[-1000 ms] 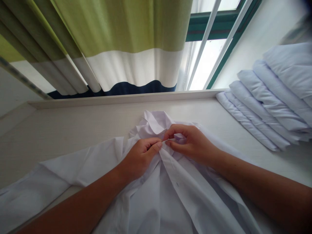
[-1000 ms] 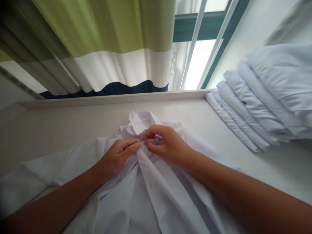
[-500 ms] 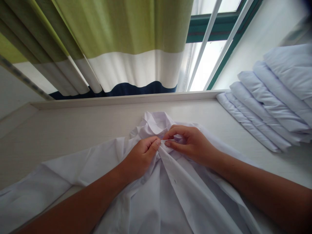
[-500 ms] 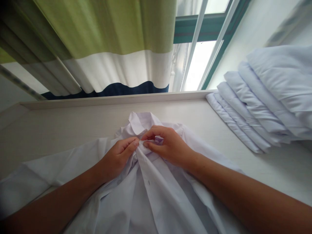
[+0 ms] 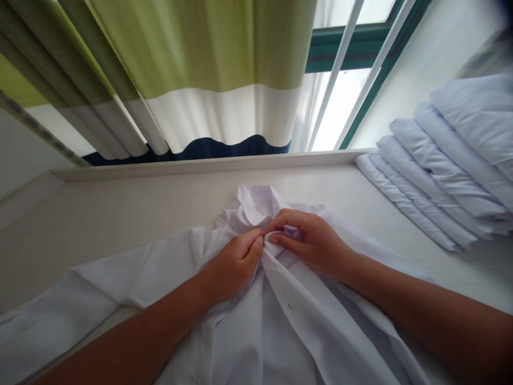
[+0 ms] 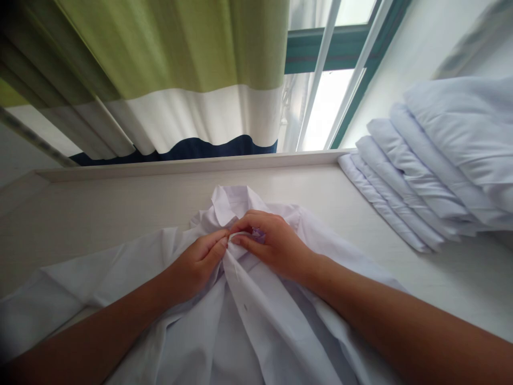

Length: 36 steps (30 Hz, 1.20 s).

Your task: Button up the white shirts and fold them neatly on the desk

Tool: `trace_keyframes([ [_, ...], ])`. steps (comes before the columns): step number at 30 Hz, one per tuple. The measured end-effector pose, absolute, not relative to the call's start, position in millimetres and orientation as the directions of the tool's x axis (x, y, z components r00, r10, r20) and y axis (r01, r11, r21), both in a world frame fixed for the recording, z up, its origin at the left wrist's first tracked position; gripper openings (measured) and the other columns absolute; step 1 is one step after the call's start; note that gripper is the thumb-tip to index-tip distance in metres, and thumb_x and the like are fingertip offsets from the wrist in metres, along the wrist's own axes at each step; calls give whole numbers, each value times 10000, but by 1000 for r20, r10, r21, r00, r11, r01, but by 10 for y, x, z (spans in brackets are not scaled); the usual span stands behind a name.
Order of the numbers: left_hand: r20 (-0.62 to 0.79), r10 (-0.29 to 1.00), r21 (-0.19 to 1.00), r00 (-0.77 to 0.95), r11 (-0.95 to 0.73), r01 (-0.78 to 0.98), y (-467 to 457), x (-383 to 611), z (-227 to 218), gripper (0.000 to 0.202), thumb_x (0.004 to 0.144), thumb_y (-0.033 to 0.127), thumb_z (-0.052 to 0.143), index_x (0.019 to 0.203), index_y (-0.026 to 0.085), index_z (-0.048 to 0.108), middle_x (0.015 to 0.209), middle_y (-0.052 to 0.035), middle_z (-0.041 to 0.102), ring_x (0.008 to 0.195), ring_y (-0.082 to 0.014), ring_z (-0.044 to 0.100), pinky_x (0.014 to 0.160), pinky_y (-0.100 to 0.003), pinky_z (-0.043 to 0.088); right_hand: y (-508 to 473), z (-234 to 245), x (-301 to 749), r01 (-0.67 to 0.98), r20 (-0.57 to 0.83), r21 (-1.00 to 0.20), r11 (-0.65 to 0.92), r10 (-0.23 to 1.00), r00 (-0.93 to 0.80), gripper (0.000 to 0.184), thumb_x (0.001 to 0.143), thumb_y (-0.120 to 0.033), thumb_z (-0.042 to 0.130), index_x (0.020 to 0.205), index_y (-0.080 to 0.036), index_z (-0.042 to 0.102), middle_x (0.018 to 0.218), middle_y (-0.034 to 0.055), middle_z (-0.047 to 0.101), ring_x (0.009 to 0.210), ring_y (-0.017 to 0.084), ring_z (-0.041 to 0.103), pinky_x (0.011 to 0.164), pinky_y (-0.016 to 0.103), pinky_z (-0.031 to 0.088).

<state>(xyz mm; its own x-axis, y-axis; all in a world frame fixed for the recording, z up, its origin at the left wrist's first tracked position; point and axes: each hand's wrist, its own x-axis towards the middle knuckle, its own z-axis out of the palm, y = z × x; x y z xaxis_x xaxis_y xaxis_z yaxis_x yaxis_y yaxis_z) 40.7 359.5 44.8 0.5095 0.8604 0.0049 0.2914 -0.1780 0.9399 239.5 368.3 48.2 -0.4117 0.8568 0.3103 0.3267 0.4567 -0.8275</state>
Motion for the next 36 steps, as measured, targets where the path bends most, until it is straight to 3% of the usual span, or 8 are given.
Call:
trace_keyframes([
  [9,-23,856,954,517,-135,267,3559,371,448,287,998,353,428,983,199,669,968,-38,687,990,-228,603,903,-313,462,3710,504,2405,238,225,-907,347,878,-423,80,866,-216,691,932,-197,731,927,0,737,879,158,667,799,262,496],
  [20,-24,842,918,539,-195,345,3566,416,514,279,989,371,458,1053,179,651,1029,-55,707,961,-238,633,949,-338,462,3705,515,2410,287,193,-903,320,899,-394,97,844,-255,706,903,-189,745,887,12,745,831,173,666,758,277,498],
  [26,-29,843,916,538,-192,351,3566,424,508,319,1000,365,444,1115,181,678,999,-38,711,927,-226,638,879,-309,476,3702,503,2401,298,202,-894,335,894,-399,91,854,-253,687,902,-186,727,899,19,740,843,178,664,765,284,498],
  [36,-41,842,918,539,-181,352,3587,421,479,329,1004,370,435,1034,168,692,883,-24,673,845,-202,606,802,-291,471,3707,506,2385,357,210,-864,355,899,-385,59,857,-224,650,862,-197,702,861,6,722,809,168,643,750,282,478],
])
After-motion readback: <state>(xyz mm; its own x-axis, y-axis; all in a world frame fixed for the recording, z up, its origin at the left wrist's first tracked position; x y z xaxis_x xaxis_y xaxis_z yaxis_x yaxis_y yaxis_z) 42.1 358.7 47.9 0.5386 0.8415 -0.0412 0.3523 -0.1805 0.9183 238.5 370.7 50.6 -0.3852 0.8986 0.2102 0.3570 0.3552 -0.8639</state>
